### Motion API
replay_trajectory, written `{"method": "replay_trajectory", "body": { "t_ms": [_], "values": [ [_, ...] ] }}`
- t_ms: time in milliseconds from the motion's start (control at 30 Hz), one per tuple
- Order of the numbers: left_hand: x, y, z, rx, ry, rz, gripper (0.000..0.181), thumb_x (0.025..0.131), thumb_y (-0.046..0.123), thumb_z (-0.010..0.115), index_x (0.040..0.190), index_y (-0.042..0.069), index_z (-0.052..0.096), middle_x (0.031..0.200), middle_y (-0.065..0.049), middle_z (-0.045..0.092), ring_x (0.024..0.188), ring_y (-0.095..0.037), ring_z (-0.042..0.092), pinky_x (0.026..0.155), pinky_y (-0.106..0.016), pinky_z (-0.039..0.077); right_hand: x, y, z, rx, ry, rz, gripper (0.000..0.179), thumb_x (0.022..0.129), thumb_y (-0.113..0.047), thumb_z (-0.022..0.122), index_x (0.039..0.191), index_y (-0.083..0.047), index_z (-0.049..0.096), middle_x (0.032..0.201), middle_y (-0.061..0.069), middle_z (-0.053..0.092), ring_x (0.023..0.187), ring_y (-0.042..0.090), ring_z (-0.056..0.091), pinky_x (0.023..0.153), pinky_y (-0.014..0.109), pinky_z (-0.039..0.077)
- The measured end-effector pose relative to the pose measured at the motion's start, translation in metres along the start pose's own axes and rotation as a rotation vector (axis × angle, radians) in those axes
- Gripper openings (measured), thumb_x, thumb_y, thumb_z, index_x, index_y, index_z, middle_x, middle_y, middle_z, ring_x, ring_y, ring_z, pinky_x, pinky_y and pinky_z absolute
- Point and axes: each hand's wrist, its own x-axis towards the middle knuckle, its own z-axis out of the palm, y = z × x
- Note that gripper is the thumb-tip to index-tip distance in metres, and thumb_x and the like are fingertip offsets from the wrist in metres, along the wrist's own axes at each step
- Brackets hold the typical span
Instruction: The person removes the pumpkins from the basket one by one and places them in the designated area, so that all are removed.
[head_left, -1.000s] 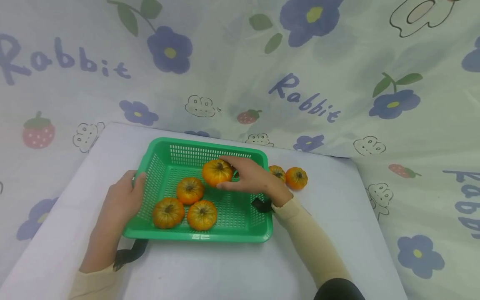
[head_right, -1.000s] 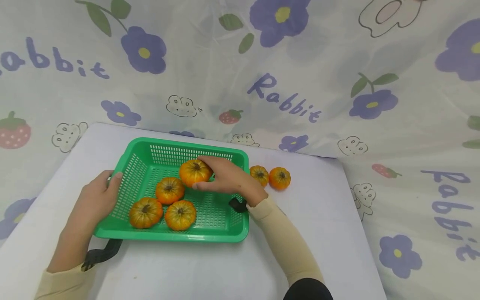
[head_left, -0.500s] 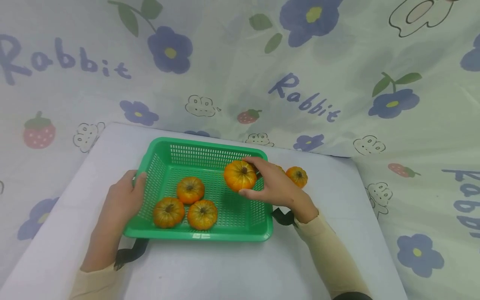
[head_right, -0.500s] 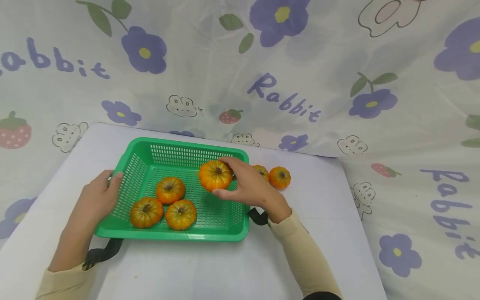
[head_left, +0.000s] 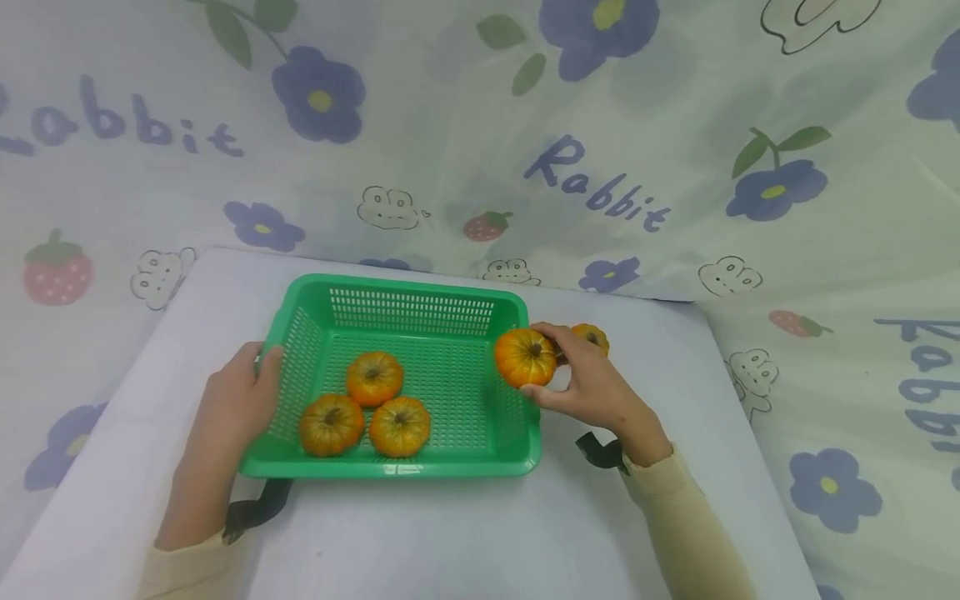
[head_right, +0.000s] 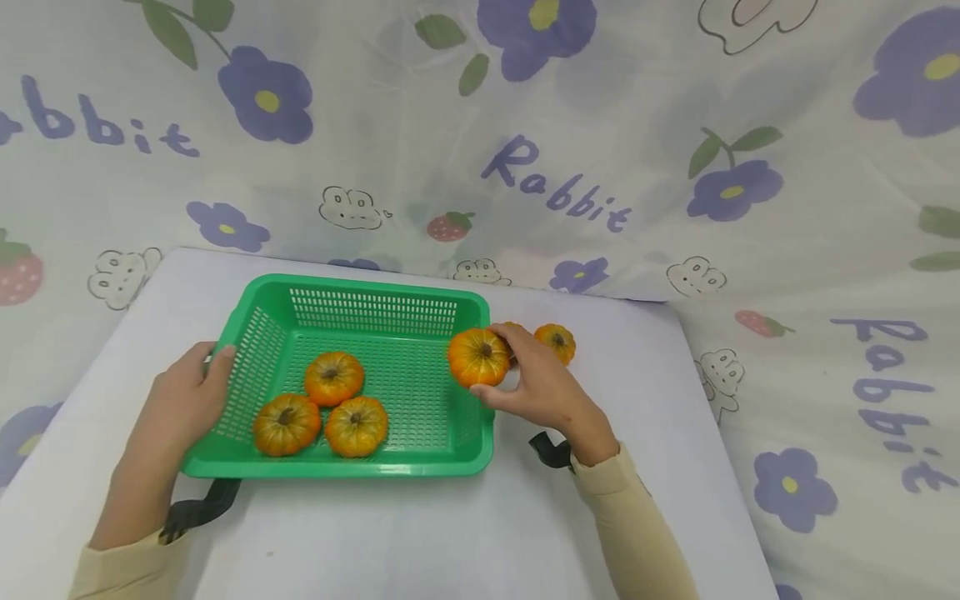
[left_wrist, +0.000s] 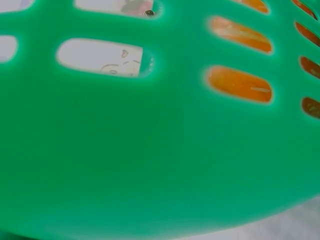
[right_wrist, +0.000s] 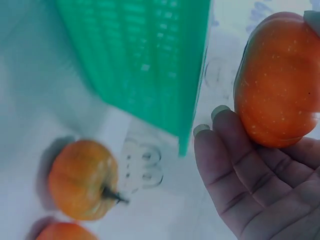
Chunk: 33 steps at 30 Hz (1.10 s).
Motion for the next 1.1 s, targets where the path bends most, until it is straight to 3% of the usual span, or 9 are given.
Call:
{"method": "replay_trajectory", "body": {
  "t_ms": [333,600,867,1100],
  "values": [
    [0.002,-0.003,0.001,0.001,0.005,0.001,0.078,0.112,0.053,0.017,0.158,-0.009,0.026,0.14,-0.042,0.047,0.114,-0.056,0.055,0.086,-0.069,0.048,-0.021,0.041,-0.014,-0.053,0.163,0.107,0.076,0.088,-0.027,0.084,0.149,-0.001,0.047,0.142,0.015,0.058,0.118,0.03,0.06,0.092,0.049,0.058],
    [0.001,-0.004,0.001,0.003,-0.003,0.004,0.079,0.112,0.054,0.017,0.157,-0.01,0.028,0.132,-0.039,0.052,0.103,-0.049,0.06,0.076,-0.059,0.052,-0.035,0.077,-0.026,-0.021,0.236,0.303,0.088,0.091,-0.035,0.085,0.158,-0.003,0.037,0.152,0.019,0.048,0.128,0.037,0.053,0.101,0.055,0.053],
    [0.0,-0.001,0.001,0.003,-0.007,-0.005,0.08,0.111,0.055,0.016,0.159,-0.009,0.024,0.144,-0.043,0.043,0.12,-0.059,0.051,0.092,-0.074,0.045,-0.047,0.102,-0.035,0.071,0.309,0.447,0.09,0.094,-0.038,0.081,0.16,-0.002,0.031,0.158,0.022,0.042,0.137,0.043,0.05,0.106,0.056,0.048],
    [-0.001,0.0,0.0,-0.001,-0.005,-0.013,0.079,0.112,0.054,0.017,0.158,-0.009,0.025,0.144,-0.042,0.044,0.118,-0.057,0.052,0.091,-0.072,0.046,-0.054,0.12,-0.039,0.108,0.358,0.535,0.09,0.096,-0.04,0.078,0.162,-0.003,0.029,0.159,0.023,0.041,0.138,0.045,0.048,0.109,0.059,0.044]
  ]
}}
